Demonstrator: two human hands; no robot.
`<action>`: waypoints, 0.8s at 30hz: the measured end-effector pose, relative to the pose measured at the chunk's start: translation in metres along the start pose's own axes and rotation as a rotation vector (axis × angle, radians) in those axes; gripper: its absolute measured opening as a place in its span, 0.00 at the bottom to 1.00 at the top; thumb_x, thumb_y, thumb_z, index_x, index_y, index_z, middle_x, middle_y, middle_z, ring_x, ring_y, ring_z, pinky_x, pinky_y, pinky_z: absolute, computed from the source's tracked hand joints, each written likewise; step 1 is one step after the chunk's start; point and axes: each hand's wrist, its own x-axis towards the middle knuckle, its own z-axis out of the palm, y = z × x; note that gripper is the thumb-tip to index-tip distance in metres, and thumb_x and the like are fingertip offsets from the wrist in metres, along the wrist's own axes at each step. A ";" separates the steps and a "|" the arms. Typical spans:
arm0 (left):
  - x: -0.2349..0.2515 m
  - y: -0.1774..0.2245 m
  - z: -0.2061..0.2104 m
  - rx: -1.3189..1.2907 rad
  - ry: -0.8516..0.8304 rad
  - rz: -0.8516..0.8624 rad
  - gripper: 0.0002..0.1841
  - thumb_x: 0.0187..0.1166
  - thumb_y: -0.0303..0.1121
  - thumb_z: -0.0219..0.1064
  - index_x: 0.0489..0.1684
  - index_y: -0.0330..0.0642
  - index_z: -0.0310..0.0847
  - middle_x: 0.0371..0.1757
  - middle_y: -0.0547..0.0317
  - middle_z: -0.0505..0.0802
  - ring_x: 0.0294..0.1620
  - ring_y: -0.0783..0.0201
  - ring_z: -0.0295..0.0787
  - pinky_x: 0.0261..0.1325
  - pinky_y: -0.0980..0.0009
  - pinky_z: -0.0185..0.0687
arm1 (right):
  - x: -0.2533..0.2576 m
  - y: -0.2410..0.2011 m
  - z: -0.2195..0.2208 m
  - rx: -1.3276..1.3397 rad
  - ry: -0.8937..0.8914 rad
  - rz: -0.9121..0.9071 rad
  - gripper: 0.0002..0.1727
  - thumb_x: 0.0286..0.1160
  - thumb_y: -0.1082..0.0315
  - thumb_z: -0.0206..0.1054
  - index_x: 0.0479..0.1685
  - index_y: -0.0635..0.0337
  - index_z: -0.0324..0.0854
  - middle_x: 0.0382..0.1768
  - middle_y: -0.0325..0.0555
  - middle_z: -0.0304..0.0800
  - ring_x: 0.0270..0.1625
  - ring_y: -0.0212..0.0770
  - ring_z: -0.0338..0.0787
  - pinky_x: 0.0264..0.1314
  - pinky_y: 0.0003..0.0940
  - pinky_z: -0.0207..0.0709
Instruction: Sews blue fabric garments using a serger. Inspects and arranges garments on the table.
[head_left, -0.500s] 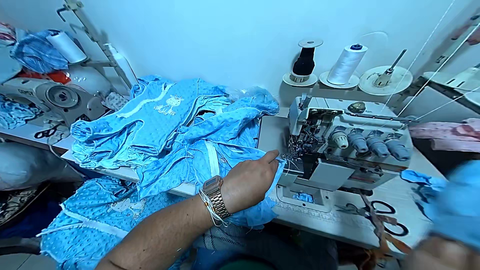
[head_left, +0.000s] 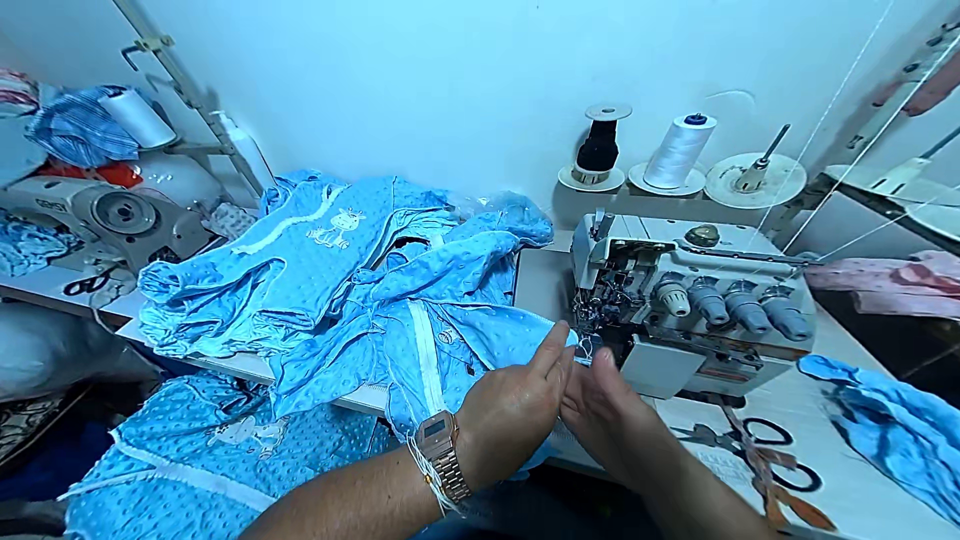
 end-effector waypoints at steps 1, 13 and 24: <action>-0.002 -0.001 0.002 0.013 0.021 0.024 0.26 0.70 0.19 0.70 0.72 0.33 0.82 0.82 0.44 0.78 0.23 0.64 0.89 0.23 0.69 0.84 | 0.002 -0.001 -0.001 0.077 -0.007 0.017 0.59 0.64 0.14 0.49 0.80 0.59 0.69 0.71 0.39 0.85 0.77 0.31 0.80 0.81 0.33 0.72; -0.018 -0.022 -0.011 0.109 0.285 0.119 0.23 0.68 0.22 0.67 0.63 0.47 0.90 0.65 0.46 0.91 0.35 0.54 0.90 0.30 0.61 0.82 | 0.027 0.005 0.014 0.804 -0.106 -0.078 0.53 0.60 0.15 0.56 0.70 0.53 0.82 0.66 0.47 0.89 0.74 0.43 0.85 0.77 0.45 0.77; -0.040 -0.034 0.020 -0.236 0.531 -0.134 0.11 0.77 0.29 0.59 0.24 0.36 0.82 0.31 0.56 0.85 0.33 0.67 0.84 0.36 0.75 0.83 | 0.030 0.004 0.035 0.988 -0.068 -0.220 0.61 0.64 0.13 0.40 0.82 0.56 0.70 0.80 0.51 0.76 0.85 0.48 0.72 0.87 0.48 0.66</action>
